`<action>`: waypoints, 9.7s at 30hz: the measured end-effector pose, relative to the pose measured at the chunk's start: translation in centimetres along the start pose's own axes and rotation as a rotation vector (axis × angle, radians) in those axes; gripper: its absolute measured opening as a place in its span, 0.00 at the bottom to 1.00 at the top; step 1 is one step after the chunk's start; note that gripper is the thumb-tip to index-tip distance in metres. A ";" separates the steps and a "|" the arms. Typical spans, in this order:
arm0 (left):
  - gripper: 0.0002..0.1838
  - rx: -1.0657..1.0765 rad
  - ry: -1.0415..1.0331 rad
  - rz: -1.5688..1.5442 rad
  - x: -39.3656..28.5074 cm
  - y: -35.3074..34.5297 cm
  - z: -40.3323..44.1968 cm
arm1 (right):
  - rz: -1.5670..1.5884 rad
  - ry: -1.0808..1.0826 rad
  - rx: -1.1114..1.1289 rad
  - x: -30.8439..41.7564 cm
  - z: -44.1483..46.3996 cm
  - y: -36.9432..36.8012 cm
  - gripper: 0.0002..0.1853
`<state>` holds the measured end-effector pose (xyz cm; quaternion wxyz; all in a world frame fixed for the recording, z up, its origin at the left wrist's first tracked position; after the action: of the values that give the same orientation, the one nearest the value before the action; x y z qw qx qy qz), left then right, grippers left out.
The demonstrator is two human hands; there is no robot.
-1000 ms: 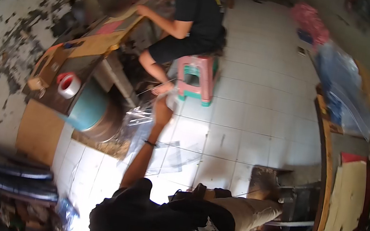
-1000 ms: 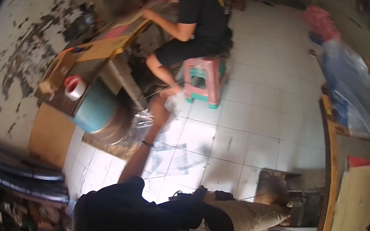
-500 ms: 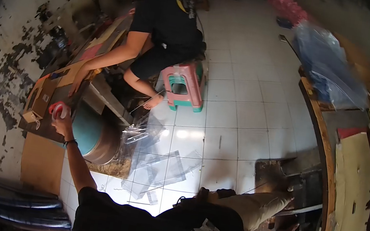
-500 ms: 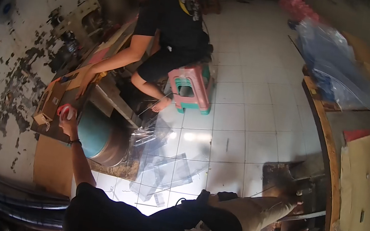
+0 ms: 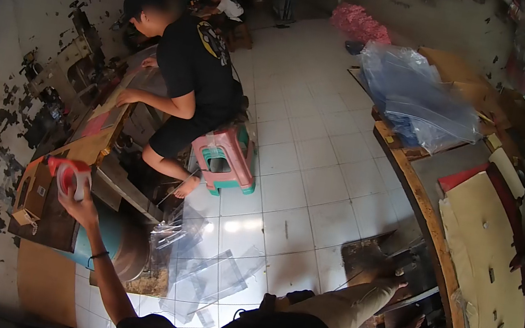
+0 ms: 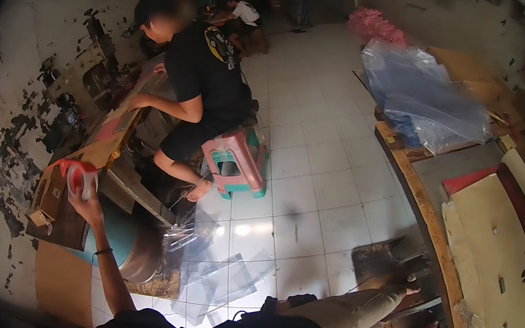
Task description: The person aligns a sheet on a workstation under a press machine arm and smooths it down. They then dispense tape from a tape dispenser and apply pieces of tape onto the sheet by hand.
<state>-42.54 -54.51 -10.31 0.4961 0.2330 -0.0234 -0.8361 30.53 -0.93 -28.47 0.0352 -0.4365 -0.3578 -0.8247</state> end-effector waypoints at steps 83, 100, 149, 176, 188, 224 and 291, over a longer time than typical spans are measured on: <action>0.41 1.806 -1.773 -1.867 -36.8 1.5 -47.4 | 1.361 -0.472 1.922 -9.9 -17.0 -4.1 0.44; 0.47 1.469 -1.621 -1.765 -40.8 0.1 -43.5 | 0.951 -0.077 1.486 1.6 -15.6 2.3 0.35; 0.04 1.547 -0.825 -1.267 -43.5 9.3 -36.9 | 0.456 0.566 1.290 -1.1 -17.9 1.7 0.33; 0.08 1.330 -1.099 -1.156 -47.7 10.9 -39.9 | -0.114 0.276 0.859 2.2 -18.7 0.6 0.41; 0.06 1.305 -0.954 -1.111 -49.1 9.0 -38.0 | -0.036 0.198 0.898 4.2 -17.4 -0.8 0.43; 0.12 2.018 -0.342 -1.490 -53.6 12.7 -36.2 | -0.117 -0.070 0.952 -5.0 -13.8 2.1 0.38; 0.20 1.568 -0.360 -1.454 -70.8 -8.7 -26.4 | 0.611 0.730 1.092 30.9 4.8 -14.1 0.11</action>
<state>-10.46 14.48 -10.21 -0.4159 0.3173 -0.4802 -0.7041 9.59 20.39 -11.61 0.5944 -0.1339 -0.5461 -0.5749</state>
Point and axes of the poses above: each hand's wrist, its own z-axis towards the middle knuckle, its own y-axis out of the back of the hand, x = y × z, the point moved 2 cm from there along z, towards the middle knuckle, and after that the axes turned 5 degrees about x, right-handed, at the moved point
